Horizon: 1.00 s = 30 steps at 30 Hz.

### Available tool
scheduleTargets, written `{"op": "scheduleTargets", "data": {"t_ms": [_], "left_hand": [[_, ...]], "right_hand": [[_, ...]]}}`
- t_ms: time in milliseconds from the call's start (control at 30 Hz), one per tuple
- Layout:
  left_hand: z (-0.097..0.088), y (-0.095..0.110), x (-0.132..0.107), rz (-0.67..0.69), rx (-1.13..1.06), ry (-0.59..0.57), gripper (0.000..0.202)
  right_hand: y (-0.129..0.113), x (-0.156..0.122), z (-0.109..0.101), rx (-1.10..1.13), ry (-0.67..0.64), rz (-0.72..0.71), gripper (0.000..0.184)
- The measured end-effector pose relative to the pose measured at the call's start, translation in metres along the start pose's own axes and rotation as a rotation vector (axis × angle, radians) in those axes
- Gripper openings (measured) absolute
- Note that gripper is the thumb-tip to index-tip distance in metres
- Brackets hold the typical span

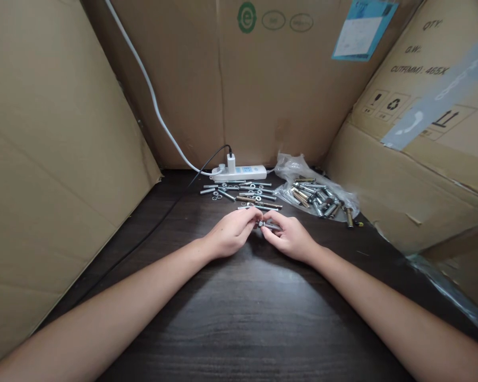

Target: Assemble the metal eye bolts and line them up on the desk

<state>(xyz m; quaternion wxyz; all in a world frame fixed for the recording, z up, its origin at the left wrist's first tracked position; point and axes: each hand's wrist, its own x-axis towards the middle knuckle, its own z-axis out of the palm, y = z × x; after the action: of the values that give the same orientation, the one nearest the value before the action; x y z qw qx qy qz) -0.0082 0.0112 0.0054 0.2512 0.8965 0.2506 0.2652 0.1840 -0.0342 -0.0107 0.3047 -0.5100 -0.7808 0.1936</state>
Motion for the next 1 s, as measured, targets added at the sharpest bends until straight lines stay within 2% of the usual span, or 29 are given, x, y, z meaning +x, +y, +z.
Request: {"op": "scheduleTargets", "data": {"t_ms": [300,467,567,700,833,1000], "left_hand": [[0.0006,-0.0034,0.0012,-0.044,0.037,-0.026,0.018],[-0.0008,-0.0041,0.0027,-0.056,0.087,-0.083,0.026],[0.0002,-0.0035,0.0027,-0.058,0.077,-0.040,0.023],[0.0026,-0.0036,0.0007,-0.051,-0.060,0.030,0.017],[0.0039,-0.0060,0.0001,-0.005,-0.096,0.037,0.021],[0.0031,-0.0057,0.0017,-0.047,-0.102,0.011,0.021]], "right_hand": [[-0.0020,0.0008,-0.0017,0.032,-0.007,0.015,0.019],[-0.0011,0.0002,-0.0017,0.080,0.004,0.004,0.018],[0.0001,0.0006,-0.0010,0.103,0.029,-0.003,0.017],[0.0015,0.0017,-0.0006,0.121,0.041,-0.010,0.017],[0.0022,0.0026,-0.0014,0.113,0.035,-0.003,0.017],[0.0010,0.0025,-0.0022,0.115,0.032,-0.003,0.018]]}}
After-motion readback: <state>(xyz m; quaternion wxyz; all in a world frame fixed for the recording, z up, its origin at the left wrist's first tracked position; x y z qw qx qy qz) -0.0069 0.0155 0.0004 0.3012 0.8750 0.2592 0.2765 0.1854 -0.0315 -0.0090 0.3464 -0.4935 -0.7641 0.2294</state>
